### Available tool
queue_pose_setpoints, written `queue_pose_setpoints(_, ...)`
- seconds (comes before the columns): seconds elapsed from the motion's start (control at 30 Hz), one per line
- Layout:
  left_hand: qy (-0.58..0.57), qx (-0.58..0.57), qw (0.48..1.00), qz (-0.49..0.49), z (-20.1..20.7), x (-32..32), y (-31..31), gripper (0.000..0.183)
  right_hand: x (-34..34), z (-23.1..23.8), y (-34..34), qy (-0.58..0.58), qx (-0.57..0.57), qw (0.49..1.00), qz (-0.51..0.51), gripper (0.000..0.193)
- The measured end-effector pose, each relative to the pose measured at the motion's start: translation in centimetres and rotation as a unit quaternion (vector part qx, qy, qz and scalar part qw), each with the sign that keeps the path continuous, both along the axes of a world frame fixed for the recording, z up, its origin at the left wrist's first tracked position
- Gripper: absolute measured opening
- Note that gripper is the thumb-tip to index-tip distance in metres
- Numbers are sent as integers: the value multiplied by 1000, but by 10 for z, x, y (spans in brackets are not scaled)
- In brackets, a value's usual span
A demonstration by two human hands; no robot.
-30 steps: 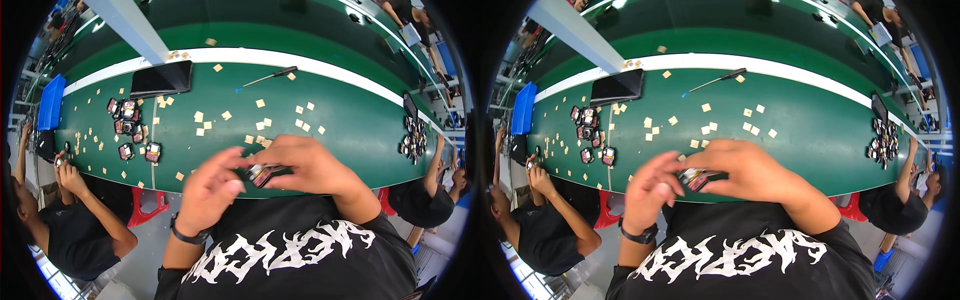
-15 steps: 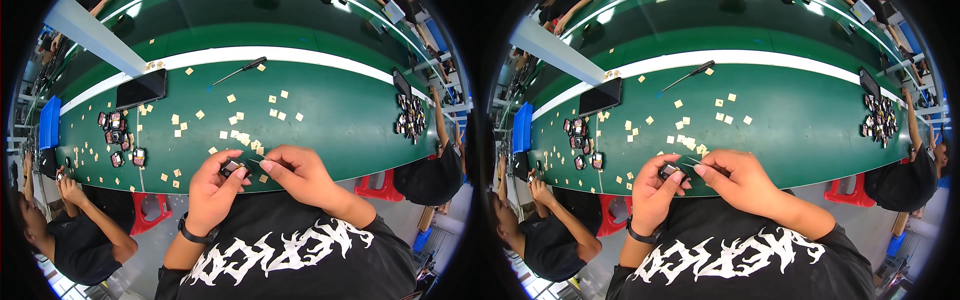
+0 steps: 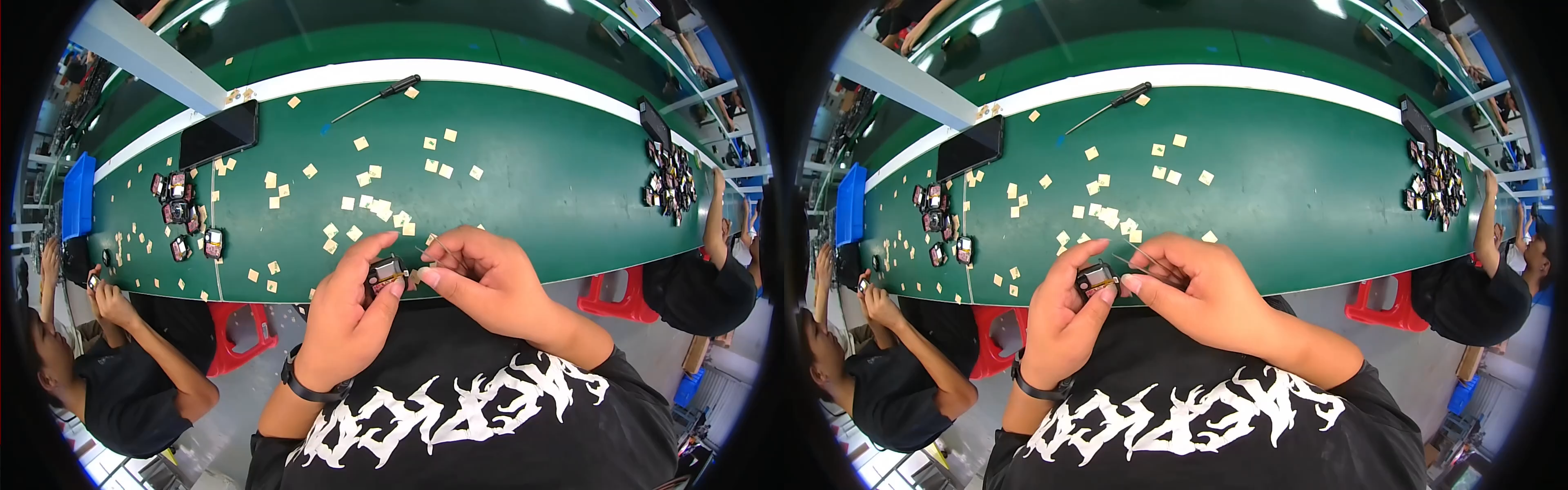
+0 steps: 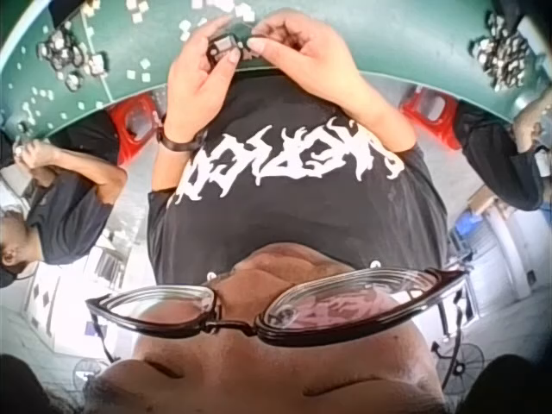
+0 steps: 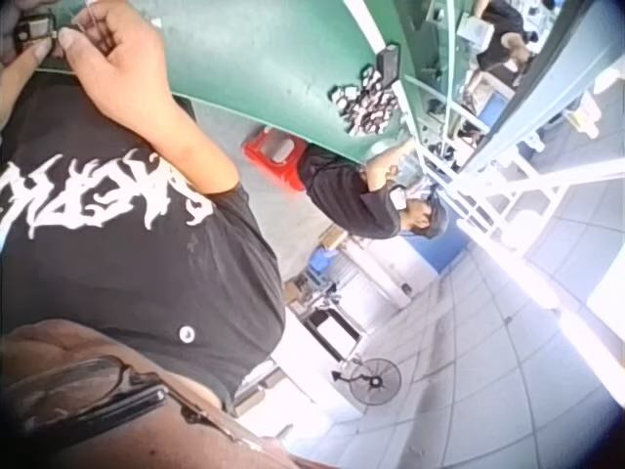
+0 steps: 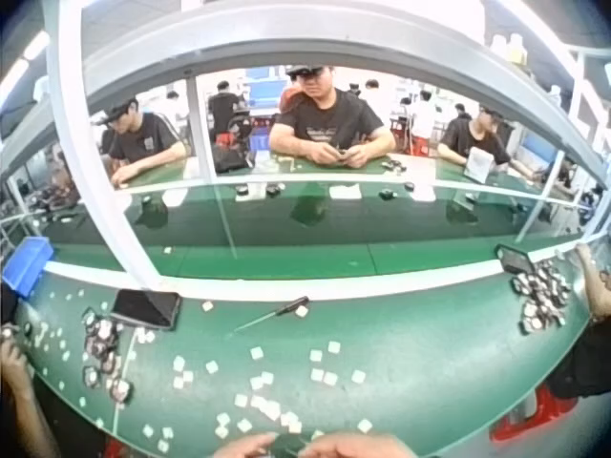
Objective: Assembling components of a smartwatch, specifically placing small adhesive pads and internal circuit boards into the watch case.
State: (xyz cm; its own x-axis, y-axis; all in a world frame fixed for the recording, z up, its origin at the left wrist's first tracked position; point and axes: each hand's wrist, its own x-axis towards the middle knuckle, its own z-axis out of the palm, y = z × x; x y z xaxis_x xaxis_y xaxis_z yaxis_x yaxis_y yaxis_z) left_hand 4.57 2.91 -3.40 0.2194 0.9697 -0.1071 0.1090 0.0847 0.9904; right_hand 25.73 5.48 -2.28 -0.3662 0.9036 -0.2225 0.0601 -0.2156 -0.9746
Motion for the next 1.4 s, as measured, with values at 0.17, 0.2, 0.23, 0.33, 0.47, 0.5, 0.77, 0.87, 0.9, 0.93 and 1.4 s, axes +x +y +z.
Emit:
queue_pose_setpoints(0.17, -61, -43, 997, -33, 1, -1, -4, 42, -2, -1, 5, 22, -47, 998, 32, 17)
queue_pose_setpoints(0.2, -68, -50, 995, -44, 2, -1, -4, 41, -4, -4, 4, 38, -58, 997, 40, 17)
queue_pose_setpoints(0.23, -74, -56, 994, -56, 3, -2, -3, 41, -5, -6, 4, 54, -69, 995, 47, 16)
queue_pose_setpoints(0.33, -95, -111, 987, -68, 6, -1, -3, 44, -3, -7, 4, 47, -95, 993, 59, 16)
queue_pose_setpoints(0.47, -159, -168, 972, -48, 16, 9, -2, 46, 0, -4, 2, 103, -149, 983, 27, 16)
queue_pose_setpoints(0.5, -160, -176, 970, -42, 19, 10, -1, 48, 3, 3, 3, 100, -173, 980, 16, 16)
queue_pose_setpoints(0.77, -108, -114, 986, -51, 39, 20, -5, 59, 19, 18, -5, 208, -223, 952, -12, 15)
queue_pose_setpoints(0.87, -42, -88, 993, -73, 44, 21, -2, 61, 27, 15, -3, 198, -225, 954, 18, 15)
queue_pose_setpoints(0.9, -40, -88, 992, -75, 45, 21, 1, 61, 27, 14, -4, 214, -215, 953, 7, 15)
queue_pose_setpoints(0.93, -25, -70, 993, -92, 45, 20, 3, 57, 27, 14, -4, 229, -205, 951, -3, 15)
queue_pose_setpoints(1.4, 329, 93, 939, 36, -13, 7, 78, 27, 178, -31, 3, -393, 246, 834, -298, 14)
